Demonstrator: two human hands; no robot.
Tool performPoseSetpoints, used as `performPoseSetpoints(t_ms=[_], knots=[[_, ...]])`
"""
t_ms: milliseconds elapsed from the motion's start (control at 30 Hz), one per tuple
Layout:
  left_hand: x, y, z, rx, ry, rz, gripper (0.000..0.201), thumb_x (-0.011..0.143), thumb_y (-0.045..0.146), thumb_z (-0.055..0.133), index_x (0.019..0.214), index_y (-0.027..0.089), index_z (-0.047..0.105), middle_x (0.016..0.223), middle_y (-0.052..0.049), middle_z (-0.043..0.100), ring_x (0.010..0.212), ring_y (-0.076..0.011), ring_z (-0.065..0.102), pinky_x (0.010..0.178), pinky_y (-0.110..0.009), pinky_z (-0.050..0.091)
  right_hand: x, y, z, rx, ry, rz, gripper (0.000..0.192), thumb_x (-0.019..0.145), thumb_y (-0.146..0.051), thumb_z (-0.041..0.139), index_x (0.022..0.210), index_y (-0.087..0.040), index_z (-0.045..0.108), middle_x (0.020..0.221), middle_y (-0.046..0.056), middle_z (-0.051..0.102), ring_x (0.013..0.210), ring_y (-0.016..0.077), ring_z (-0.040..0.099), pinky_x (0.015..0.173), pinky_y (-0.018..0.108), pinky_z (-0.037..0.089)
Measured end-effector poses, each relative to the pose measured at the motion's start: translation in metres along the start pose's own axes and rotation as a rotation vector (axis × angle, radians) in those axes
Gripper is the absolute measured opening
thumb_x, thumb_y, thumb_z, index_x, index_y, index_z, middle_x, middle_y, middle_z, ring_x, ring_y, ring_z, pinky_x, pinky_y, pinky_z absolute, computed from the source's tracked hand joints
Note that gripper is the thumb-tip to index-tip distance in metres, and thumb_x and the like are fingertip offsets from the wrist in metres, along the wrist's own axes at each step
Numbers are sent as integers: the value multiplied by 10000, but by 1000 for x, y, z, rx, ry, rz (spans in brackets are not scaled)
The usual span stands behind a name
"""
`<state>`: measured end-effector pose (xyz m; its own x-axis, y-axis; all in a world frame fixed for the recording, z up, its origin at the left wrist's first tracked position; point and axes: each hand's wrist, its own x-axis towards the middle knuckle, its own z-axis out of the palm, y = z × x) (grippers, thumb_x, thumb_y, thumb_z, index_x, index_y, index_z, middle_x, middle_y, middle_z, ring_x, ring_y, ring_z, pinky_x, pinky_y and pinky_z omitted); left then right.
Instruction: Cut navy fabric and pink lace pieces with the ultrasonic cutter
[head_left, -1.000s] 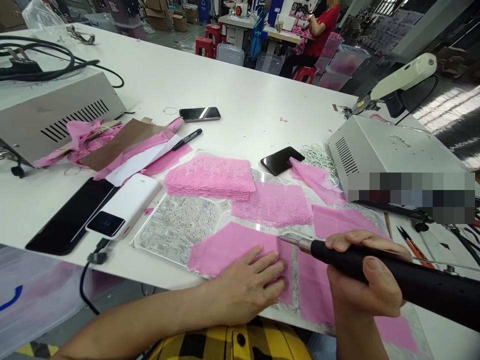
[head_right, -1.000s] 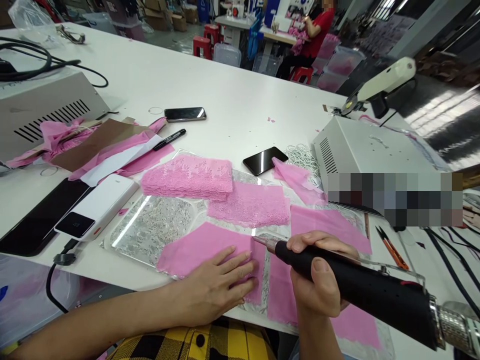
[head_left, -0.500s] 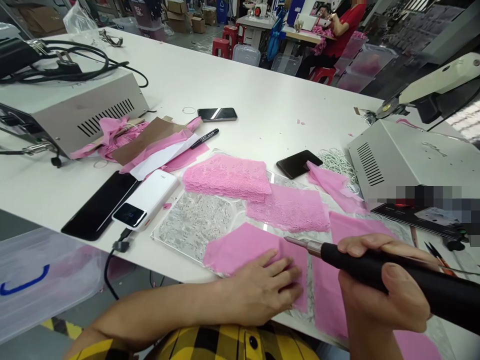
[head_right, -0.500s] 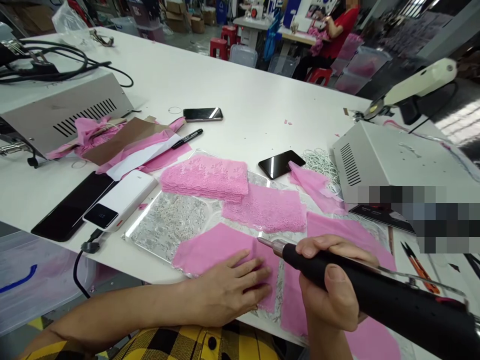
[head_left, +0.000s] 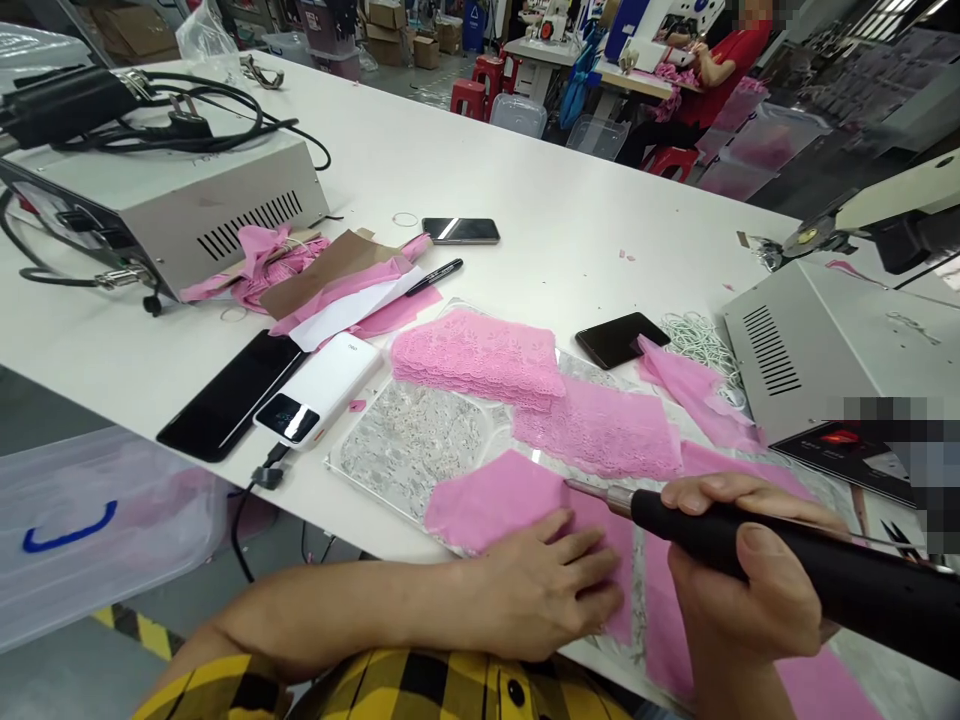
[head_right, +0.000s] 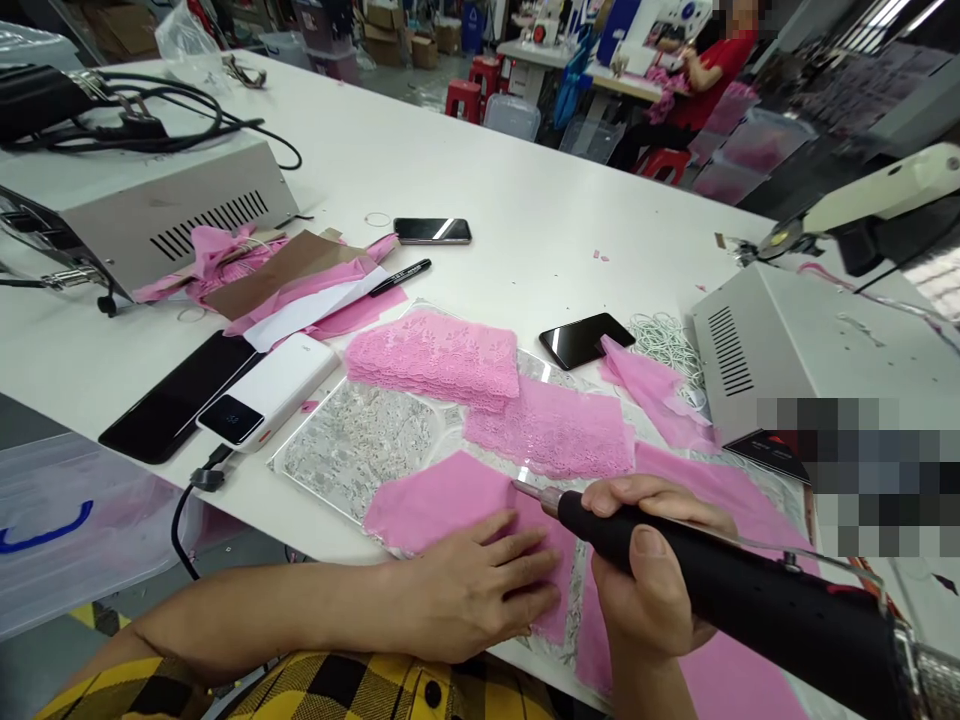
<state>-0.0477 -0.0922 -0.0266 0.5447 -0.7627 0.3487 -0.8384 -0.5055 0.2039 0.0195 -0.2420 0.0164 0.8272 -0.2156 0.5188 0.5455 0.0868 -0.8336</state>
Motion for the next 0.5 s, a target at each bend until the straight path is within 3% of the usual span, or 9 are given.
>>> performPoseSetpoints(t_ms=[167, 500], knots=[[-1, 1, 2, 5, 16, -11, 291, 980, 241, 413, 1156, 113, 605, 1223, -153, 586, 1142, -260, 528, 952, -418, 381, 3, -2, 9, 5, 2, 3, 137, 609, -225, 558, 740, -190, 573, 672, -3, 567, 502, 154, 502, 487, 351, 458], [-4, 5, 10, 39, 52, -22, 282, 925, 257, 510, 1147, 126, 625, 1181, -133, 598, 1130, -263, 528, 944, -396, 390, -1, 5, 40, 118, -158, 46, 151, 678, -192, 578, 829, -187, 581, 752, -1, 585, 553, 143, 532, 534, 351, 490]])
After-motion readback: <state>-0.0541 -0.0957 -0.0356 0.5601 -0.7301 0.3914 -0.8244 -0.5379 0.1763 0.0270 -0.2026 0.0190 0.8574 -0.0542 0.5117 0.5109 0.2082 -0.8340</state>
